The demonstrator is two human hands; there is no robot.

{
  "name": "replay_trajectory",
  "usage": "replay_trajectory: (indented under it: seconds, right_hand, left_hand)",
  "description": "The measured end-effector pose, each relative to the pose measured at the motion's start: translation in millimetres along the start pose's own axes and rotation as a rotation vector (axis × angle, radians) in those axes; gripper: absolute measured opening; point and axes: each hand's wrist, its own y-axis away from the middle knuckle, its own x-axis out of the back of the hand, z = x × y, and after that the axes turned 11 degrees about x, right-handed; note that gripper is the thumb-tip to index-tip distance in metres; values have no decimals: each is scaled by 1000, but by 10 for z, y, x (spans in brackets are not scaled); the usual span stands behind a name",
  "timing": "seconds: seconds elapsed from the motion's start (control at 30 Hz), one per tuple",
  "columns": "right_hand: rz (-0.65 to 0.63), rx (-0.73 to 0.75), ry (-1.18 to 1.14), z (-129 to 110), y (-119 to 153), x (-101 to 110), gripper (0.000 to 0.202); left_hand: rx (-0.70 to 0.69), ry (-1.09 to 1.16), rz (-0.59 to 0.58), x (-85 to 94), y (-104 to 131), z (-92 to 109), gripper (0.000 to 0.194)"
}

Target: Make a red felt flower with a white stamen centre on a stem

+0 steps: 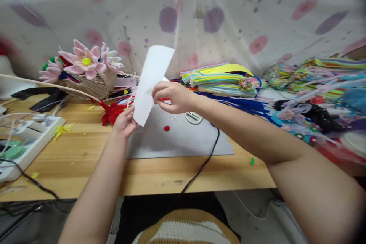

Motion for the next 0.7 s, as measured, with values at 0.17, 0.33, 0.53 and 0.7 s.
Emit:
replay_trajectory:
  seconds: [0.17, 0.33, 0.53, 0.7]
  right_hand:
    - [81, -236, -24, 17, 143, -137, 26]
    - [-168, -749, 285, 101, 690, -405, 28]
    - [-590, -993, 262, 65, 1155, -722, 35]
    - [-586, -1042, 280, 64, 1104, -743, 41]
  left_hand:
    - [-329, -85, 332, -35, -36, -44, 51]
    - [-451, -112, 421, 111, -40, 11, 63]
    - [-414, -181, 433, 562, -88, -1, 68]
    - [-363, -298, 339, 910, 29, 9, 67]
